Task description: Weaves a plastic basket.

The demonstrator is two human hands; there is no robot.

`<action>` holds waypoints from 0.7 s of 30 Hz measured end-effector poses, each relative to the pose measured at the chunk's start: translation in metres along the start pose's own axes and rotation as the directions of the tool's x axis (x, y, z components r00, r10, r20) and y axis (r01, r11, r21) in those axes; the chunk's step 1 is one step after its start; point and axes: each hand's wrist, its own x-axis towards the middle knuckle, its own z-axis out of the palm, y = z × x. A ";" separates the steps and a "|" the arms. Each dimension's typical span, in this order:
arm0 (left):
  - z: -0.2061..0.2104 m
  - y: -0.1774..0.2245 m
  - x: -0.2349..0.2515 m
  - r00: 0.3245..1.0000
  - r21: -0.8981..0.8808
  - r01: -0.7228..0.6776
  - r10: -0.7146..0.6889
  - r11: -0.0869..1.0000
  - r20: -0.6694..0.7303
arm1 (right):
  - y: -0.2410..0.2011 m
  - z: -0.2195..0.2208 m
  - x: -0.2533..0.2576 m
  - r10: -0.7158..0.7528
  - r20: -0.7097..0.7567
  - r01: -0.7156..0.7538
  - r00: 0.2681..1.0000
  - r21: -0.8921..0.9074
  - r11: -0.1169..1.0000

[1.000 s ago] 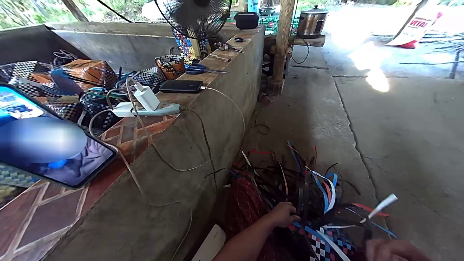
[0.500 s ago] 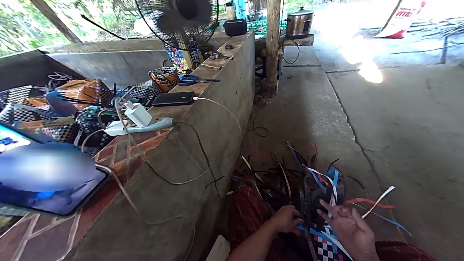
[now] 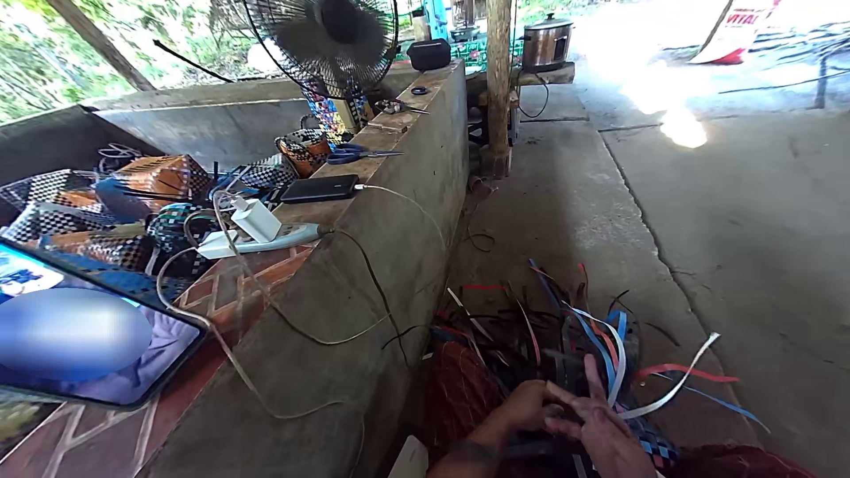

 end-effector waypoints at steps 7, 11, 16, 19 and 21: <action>-0.002 0.002 0.011 0.996 0.084 0.051 -0.057 0.995 0.071 | 0.007 -0.007 -0.018 -0.470 0.037 0.254 0.882 -0.877 0.408; -0.001 -0.003 0.011 0.997 0.078 0.042 -0.047 0.996 0.068 | 0.016 -0.002 -0.043 -0.304 -0.063 0.154 0.951 -0.755 0.638; -0.005 0.002 0.008 0.994 0.104 0.049 -0.059 0.993 0.096 | 0.000 0.002 -0.041 0.309 -0.201 -0.364 0.930 -0.632 0.684; -0.003 0.007 0.007 0.996 0.090 0.024 -0.032 0.996 0.086 | 0.005 -0.006 -0.001 0.516 -0.342 -0.598 0.786 -0.632 0.492; -0.001 0.015 0.002 0.997 0.110 -0.001 -0.007 0.994 0.074 | 0.013 -0.018 0.025 0.524 -0.404 -0.638 0.750 -0.650 0.413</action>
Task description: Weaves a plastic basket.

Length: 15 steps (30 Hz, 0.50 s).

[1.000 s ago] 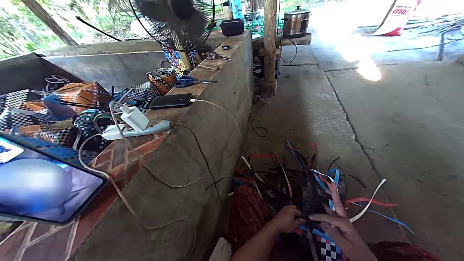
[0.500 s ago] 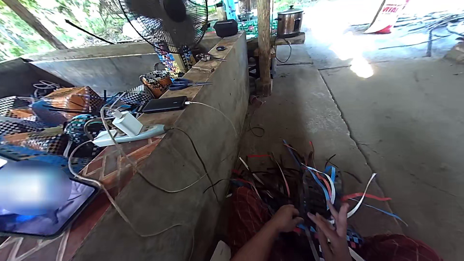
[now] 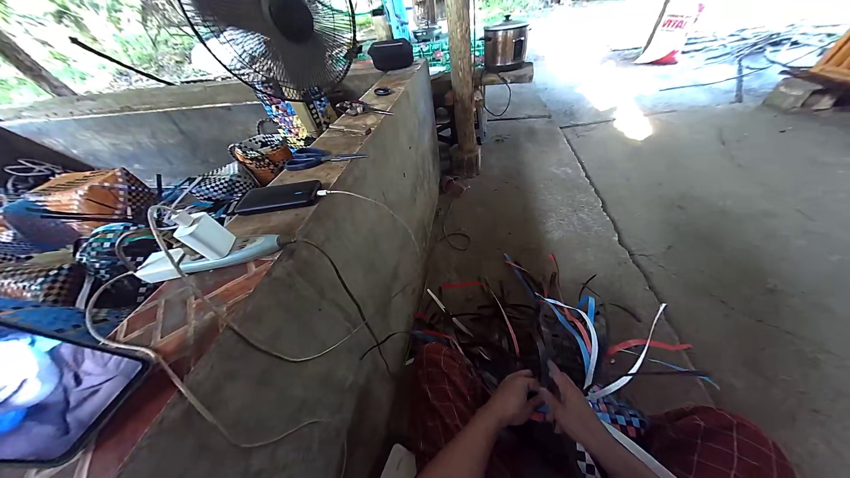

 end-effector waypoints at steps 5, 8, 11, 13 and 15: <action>0.002 -0.002 -0.005 0.999 0.128 -0.052 0.051 0.990 0.015 | 0.003 0.000 0.007 -0.056 -0.254 0.106 0.966 0.185 0.977; -0.004 -0.008 -0.005 0.995 0.027 0.028 -0.030 0.999 0.094 | 0.021 0.012 -0.022 -0.204 -0.290 0.247 0.935 0.120 0.962; -0.008 -0.006 0.001 0.981 -0.152 0.153 -0.131 0.976 0.146 | 0.049 0.021 -0.038 -0.397 -0.221 0.394 0.891 -0.059 0.917; -0.006 -0.008 0.003 0.982 -0.161 0.150 -0.128 0.976 0.138 | 0.055 0.020 -0.042 -0.424 -0.177 0.413 0.888 -0.093 0.906; 0.000 -0.012 0.006 0.996 -0.159 0.052 -0.039 0.986 0.081 | 0.042 0.011 -0.046 -0.318 -0.197 0.335 0.928 0.060 0.940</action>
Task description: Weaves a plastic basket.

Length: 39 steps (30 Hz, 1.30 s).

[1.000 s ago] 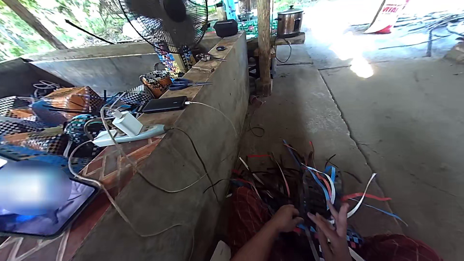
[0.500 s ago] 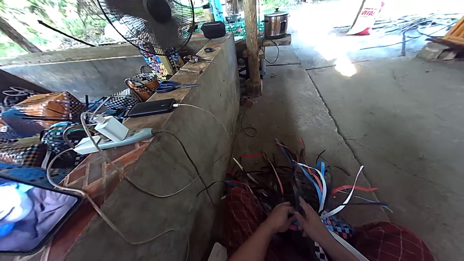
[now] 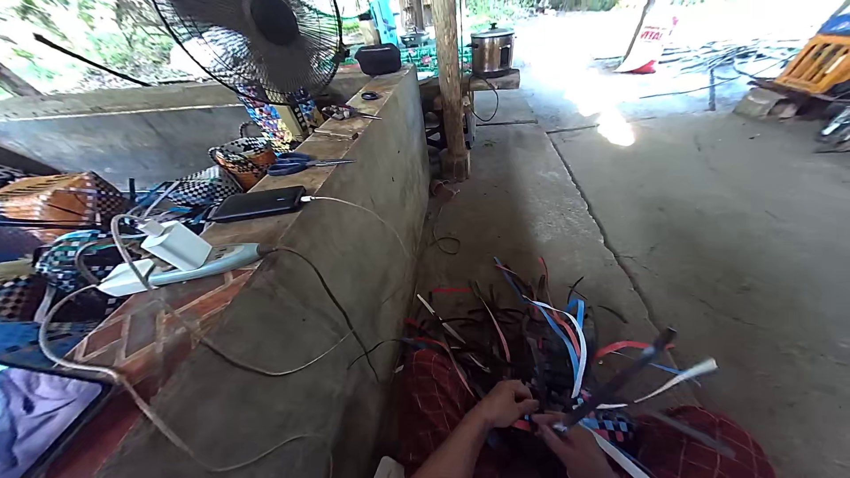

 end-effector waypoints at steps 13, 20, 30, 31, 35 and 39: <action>0.013 0.016 -0.009 0.967 0.219 -0.249 0.231 0.943 0.106 | -0.042 -0.028 0.052 0.473 0.085 -0.423 0.877 0.606 0.674; 0.014 0.006 -0.005 0.991 0.180 -0.131 0.123 0.975 0.055 | -0.045 -0.048 0.088 0.332 0.271 -0.292 0.904 -0.179 0.940; 0.001 0.041 -0.015 0.974 0.009 0.213 -0.213 0.977 0.070 | -0.028 -0.032 0.034 0.446 -0.005 -0.445 0.895 0.077 0.892; 0.004 0.042 -0.013 0.964 -0.010 0.254 -0.253 0.967 0.082 | -0.022 -0.029 0.027 0.444 0.003 -0.444 0.896 0.034 0.896; 0.018 0.029 -0.001 0.931 0.062 0.349 -0.353 0.935 0.094 | -0.024 -0.029 0.014 0.446 0.057 -0.450 0.893 0.098 0.888; 0.020 0.014 0.004 0.939 0.121 0.336 -0.342 0.934 0.034 | -0.031 -0.042 0.013 0.425 -0.041 -0.389 0.904 0.329 0.860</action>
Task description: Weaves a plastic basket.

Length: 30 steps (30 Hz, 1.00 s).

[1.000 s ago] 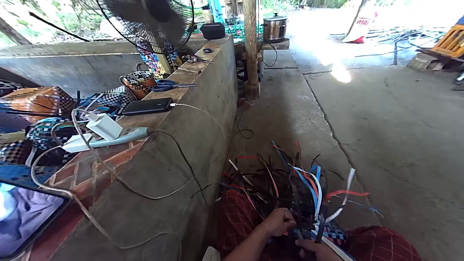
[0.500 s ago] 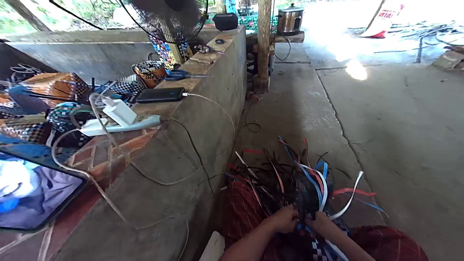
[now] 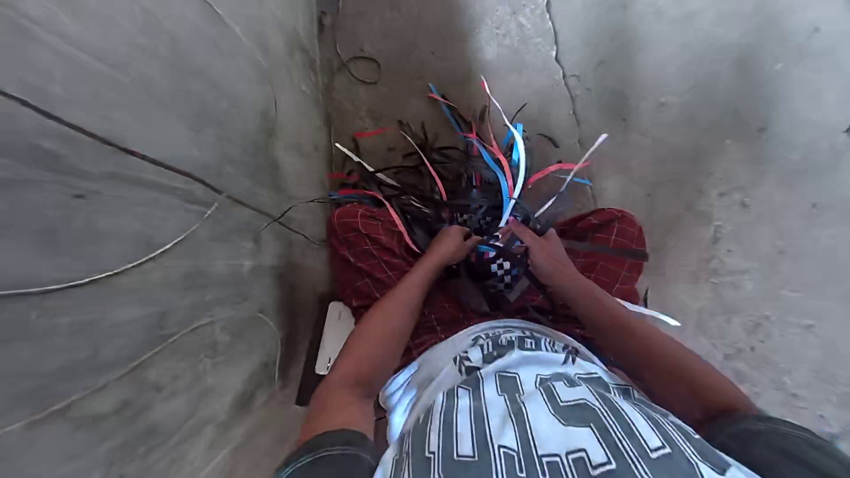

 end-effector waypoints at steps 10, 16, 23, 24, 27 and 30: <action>0.003 0.002 -0.009 0.973 -0.067 -0.215 0.220 0.974 0.070 | -0.041 -0.021 0.007 0.058 0.106 -0.071 0.993 0.126 0.990; 0.006 -0.001 -0.002 0.985 -0.009 -0.172 0.171 0.985 -0.016 | -0.040 -0.030 0.015 -0.090 0.129 0.102 0.988 -0.086 0.991; 0.003 0.010 -0.001 0.994 0.053 -0.097 0.094 0.994 0.057 | 0.018 -0.017 0.023 0.136 0.177 -0.087 0.975 -0.259 0.962; 0.003 0.009 -0.001 0.997 0.033 -0.060 0.058 0.998 0.059 | 0.014 -0.019 0.021 0.111 0.185 -0.083 0.976 -0.152 0.985; 0.003 0.011 -0.003 0.998 -0.009 -0.001 0.001 1.000 0.064 | 0.001 -0.039 0.020 -0.100 0.328 0.042 0.939 0.178 0.983; 0.002 0.017 -0.011 0.998 -0.047 -0.031 0.034 0.998 0.053 | -0.031 -0.055 0.018 -0.382 0.348 0.182 0.856 0.489 0.853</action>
